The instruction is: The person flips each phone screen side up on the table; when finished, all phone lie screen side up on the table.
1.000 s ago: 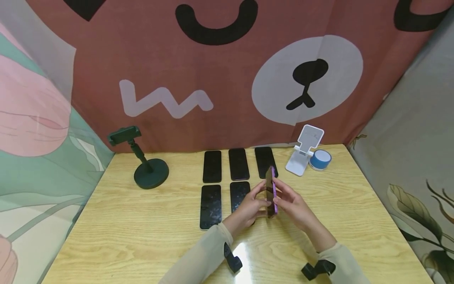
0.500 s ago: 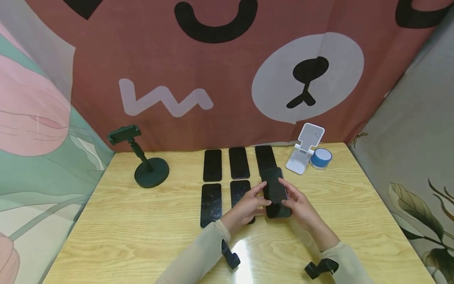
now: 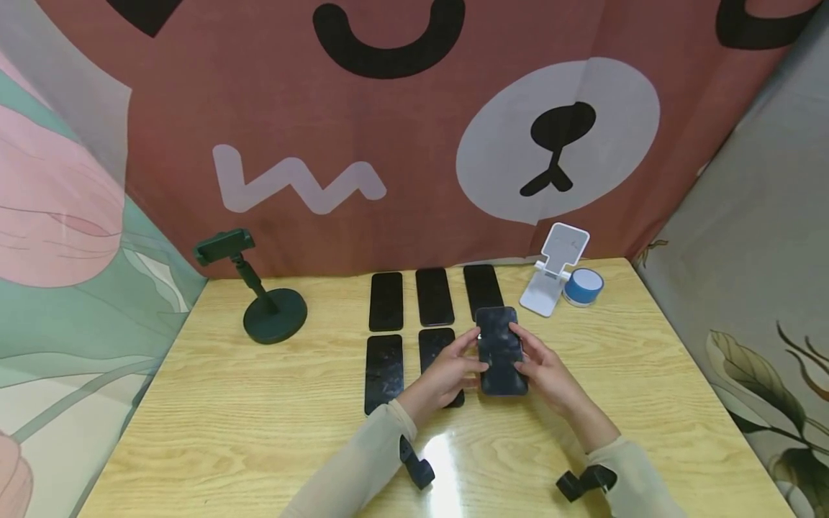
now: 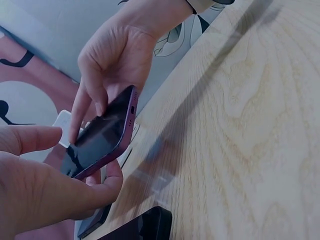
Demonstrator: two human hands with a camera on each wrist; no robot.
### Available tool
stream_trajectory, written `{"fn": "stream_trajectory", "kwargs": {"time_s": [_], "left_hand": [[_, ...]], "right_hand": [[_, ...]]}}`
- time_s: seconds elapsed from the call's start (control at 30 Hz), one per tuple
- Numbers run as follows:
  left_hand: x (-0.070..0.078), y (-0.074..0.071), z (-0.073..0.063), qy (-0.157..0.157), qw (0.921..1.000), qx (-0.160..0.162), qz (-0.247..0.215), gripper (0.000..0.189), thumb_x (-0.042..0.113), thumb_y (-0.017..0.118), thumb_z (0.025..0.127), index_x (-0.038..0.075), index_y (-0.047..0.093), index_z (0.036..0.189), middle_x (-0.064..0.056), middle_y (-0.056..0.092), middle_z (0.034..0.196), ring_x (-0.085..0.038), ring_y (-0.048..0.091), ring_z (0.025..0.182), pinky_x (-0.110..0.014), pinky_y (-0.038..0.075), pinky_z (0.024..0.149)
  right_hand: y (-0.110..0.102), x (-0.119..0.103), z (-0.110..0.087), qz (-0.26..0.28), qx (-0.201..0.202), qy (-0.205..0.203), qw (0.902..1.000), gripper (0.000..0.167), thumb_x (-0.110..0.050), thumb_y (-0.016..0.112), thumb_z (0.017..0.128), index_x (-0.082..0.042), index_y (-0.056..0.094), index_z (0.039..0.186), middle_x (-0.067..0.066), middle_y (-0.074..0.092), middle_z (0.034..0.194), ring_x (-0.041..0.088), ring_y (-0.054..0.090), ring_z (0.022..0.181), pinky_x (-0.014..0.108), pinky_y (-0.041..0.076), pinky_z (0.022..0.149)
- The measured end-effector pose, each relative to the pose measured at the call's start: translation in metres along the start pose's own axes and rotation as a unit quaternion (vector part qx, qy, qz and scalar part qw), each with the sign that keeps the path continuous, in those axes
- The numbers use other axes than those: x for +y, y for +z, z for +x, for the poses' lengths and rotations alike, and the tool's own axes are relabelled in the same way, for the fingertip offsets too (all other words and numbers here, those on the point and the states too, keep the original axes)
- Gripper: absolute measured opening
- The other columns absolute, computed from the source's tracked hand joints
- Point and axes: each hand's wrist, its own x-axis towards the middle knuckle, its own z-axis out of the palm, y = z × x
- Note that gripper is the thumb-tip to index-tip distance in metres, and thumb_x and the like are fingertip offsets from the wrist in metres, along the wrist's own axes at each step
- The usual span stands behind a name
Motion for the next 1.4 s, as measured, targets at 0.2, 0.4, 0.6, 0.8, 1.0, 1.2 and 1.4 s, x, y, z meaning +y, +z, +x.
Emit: {"fn": "stream_trajectory", "kwargs": {"time_s": [0.2,0.4,0.6,0.8,1.0,1.2,1.4], "left_hand": [[0.001,0.001,0.0,-0.006,0.9999,-0.003,-0.008,0.071,-0.006,0.057,0.085,0.019,0.034,0.148,-0.011,0.031,0.149,-0.023,0.054,0.104,-0.039,0.048,0.078],[-0.003,0.004,0.0,-0.013,0.9998,-0.003,-0.017,0.073,-0.007,0.057,0.085,0.021,0.033,0.148,-0.01,0.028,0.151,-0.023,0.057,0.102,-0.037,0.048,0.076],[-0.011,0.008,0.003,-0.019,0.9995,-0.002,-0.023,0.076,-0.008,0.057,0.085,0.018,0.028,0.15,-0.013,0.022,0.154,-0.028,0.052,0.115,-0.047,0.047,0.088],[-0.018,0.012,0.007,-0.026,0.9993,0.011,-0.026,0.08,-0.009,0.058,0.082,0.015,0.025,0.151,-0.016,0.015,0.156,-0.032,0.045,0.124,-0.056,0.04,0.096],[-0.021,0.015,0.008,-0.029,0.9993,0.017,-0.015,0.083,-0.008,0.06,0.081,0.014,0.022,0.151,-0.016,0.014,0.156,-0.033,0.035,0.132,-0.057,0.037,0.098],[-0.018,0.019,0.009,-0.039,0.999,0.015,-0.014,0.086,-0.005,0.061,0.081,0.016,0.018,0.152,-0.015,0.011,0.157,-0.032,0.03,0.135,-0.059,0.032,0.101],[-0.015,0.021,0.008,-0.042,0.999,0.013,-0.012,0.089,-0.005,0.061,0.081,0.017,0.015,0.153,-0.014,0.011,0.157,-0.032,0.031,0.135,-0.06,0.032,0.101]], "right_hand": [[-0.001,-0.001,0.001,-0.02,0.01,0.026,0.9994,0.069,0.013,0.035,0.09,-0.006,0.009,0.151,0.027,0.004,0.154,0.043,0.027,0.133,0.026,0.046,0.088],[-0.002,0.002,0.002,-0.051,0.017,0.038,0.9978,0.07,0.011,0.038,0.091,-0.007,0.009,0.152,0.028,0.003,0.154,0.047,0.029,0.131,0.033,0.045,0.092],[-0.003,0.005,0.004,-0.08,0.036,0.057,0.9945,0.069,0.008,0.043,0.092,-0.009,0.013,0.152,0.029,0.01,0.152,0.047,0.03,0.13,0.042,0.042,0.096],[-0.004,0.01,0.006,-0.095,0.043,0.07,0.9921,0.068,0.007,0.044,0.092,-0.007,0.014,0.152,0.03,0.012,0.151,0.048,0.031,0.129,0.051,0.037,0.1],[-0.001,0.012,0.006,-0.109,0.046,0.075,0.9901,0.067,0.006,0.043,0.092,-0.006,0.014,0.151,0.032,0.014,0.149,0.049,0.027,0.131,0.057,0.029,0.104],[0.002,0.01,0.005,-0.13,0.049,0.076,0.9874,0.067,0.006,0.044,0.092,-0.004,0.015,0.151,0.032,0.013,0.15,0.049,0.025,0.133,0.058,0.027,0.105],[0.004,0.009,0.005,-0.165,0.052,0.082,0.9815,0.066,0.004,0.046,0.092,-0.001,0.015,0.15,0.034,0.013,0.149,0.05,0.022,0.134,0.058,0.027,0.105]]}}
